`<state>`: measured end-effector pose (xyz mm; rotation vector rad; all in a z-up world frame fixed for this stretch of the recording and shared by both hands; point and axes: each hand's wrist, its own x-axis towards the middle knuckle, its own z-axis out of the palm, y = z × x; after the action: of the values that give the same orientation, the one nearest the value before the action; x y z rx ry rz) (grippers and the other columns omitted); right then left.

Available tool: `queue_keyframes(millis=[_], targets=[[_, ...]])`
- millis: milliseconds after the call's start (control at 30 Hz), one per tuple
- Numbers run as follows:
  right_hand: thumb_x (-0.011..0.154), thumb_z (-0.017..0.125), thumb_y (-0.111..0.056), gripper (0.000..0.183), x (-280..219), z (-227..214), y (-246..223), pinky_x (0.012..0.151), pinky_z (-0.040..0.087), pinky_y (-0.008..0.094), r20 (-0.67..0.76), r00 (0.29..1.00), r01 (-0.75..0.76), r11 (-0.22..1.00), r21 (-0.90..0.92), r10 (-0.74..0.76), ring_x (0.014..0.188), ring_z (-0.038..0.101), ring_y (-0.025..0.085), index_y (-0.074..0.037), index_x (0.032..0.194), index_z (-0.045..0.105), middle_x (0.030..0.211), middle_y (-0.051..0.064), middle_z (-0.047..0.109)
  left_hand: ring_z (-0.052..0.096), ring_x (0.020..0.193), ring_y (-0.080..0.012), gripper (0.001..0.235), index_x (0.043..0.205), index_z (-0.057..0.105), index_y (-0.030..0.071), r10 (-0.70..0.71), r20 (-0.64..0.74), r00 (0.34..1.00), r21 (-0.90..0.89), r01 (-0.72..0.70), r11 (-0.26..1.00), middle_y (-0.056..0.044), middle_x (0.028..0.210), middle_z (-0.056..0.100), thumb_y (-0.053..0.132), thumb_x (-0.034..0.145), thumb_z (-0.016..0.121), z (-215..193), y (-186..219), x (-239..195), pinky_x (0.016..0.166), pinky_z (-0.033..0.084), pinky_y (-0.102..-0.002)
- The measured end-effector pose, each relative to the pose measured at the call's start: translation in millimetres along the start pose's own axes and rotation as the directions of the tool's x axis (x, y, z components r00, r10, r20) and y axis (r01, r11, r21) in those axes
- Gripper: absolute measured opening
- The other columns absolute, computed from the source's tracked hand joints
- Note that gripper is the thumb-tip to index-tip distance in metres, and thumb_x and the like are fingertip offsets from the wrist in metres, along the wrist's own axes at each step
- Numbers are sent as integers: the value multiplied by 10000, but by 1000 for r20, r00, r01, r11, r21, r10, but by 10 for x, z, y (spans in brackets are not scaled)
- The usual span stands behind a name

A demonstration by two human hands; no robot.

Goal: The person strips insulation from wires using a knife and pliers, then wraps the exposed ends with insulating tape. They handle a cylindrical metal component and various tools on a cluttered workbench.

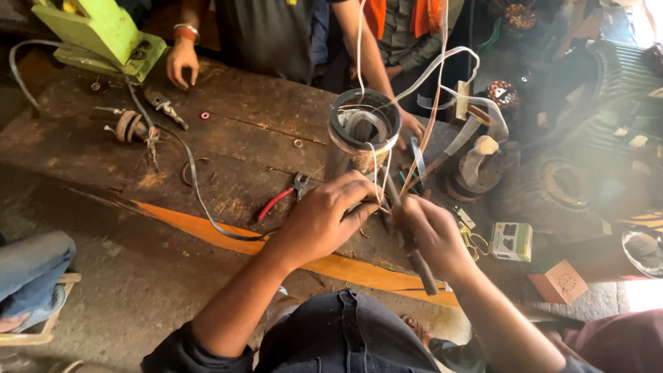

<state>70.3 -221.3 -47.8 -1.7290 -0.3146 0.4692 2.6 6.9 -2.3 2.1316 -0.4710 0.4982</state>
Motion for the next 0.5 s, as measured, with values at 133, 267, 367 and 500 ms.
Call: queue_keyframes(millis=[133,267,367,500], targets=[[857,788,-249,277,-87,20,-116,620,514,312,103,561,582,303,-755,-821,684,658,198,-78,1001,624,827,84,672,710,999,-311,187,1097,654,46,2,-24,1000,-27,-2,1000,-88,1093,696,111,935,719,3,12,9,834,568,-402],[847,722,-73,270,-12,25,-196,674,541,363,320,387,651,10,-759,-865,783,702,272,-4,1090,625,931,133,692,707,1007,-314,189,1105,650,52,31,-32,999,-36,-32,999,-89,1087,696,110,939,718,21,44,18,844,568,-407],[899,689,-56,200,-2,143,-126,671,540,363,232,492,654,181,-734,-839,778,698,267,-5,1079,619,921,127,687,705,995,-321,189,1104,649,58,27,-36,999,-29,-28,999,-94,1078,695,105,931,709,21,49,18,825,569,-408],[928,679,-90,201,-96,183,29,660,540,337,-21,987,153,980,-125,-157,760,692,235,-6,1102,627,925,127,695,722,954,-307,139,1089,655,74,-10,-43,999,-5,9,1000,-71,1058,706,111,961,696,58,37,24,780,583,-392]])
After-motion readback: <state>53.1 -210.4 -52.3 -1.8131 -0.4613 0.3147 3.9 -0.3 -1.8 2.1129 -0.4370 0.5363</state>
